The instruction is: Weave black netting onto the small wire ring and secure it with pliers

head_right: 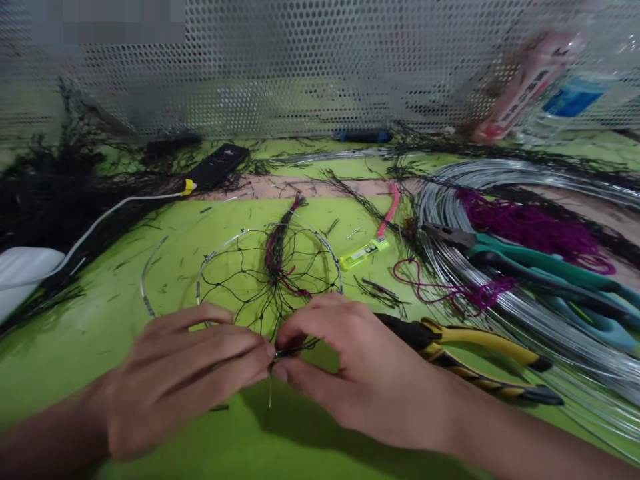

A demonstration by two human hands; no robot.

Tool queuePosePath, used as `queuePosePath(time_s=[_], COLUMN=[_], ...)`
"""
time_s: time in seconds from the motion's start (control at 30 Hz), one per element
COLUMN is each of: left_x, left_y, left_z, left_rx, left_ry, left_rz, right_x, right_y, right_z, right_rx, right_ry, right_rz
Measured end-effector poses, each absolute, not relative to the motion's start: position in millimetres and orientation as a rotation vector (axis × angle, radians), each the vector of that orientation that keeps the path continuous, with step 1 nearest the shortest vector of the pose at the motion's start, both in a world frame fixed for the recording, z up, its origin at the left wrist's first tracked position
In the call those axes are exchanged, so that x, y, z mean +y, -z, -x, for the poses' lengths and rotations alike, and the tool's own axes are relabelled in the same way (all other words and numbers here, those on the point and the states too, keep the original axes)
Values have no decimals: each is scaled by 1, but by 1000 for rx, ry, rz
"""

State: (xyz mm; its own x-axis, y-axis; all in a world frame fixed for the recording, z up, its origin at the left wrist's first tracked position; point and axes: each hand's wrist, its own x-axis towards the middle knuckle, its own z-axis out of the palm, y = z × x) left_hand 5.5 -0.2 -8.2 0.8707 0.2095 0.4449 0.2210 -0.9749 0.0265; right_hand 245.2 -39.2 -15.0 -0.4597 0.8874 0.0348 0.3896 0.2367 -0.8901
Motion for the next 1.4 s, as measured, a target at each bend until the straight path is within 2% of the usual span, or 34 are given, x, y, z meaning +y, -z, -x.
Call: queuePosePath(time_s=[0.13, 0.27, 0.57, 1.0, 1.23, 1.4], left_x=[1, 0, -5, -12, -11, -8], left_y=[14, 18, 15, 9, 4, 8], left_z=[-10, -15, -20, -25, -24, -15], left_rx=[-339, -544, -1056, -1718, -1394, -851], left_ry=[767, 769, 795, 814, 1027, 866], left_rz=[2995, 3066, 3349, 3233, 3243, 3063], right_x=[-36, -31, -30, -38, -35, -36], right_y=[17, 20, 26, 35, 37, 36], right_z=[-244, -244, -240, -232, -231, -235], right_rx=[-1897, -1886, -1937, -2034, -1978, -1876], right_ry=[-1275, -1337, -1177, -764, -692, -806], right_rz=[1226, 1254, 1241, 980, 869, 930])
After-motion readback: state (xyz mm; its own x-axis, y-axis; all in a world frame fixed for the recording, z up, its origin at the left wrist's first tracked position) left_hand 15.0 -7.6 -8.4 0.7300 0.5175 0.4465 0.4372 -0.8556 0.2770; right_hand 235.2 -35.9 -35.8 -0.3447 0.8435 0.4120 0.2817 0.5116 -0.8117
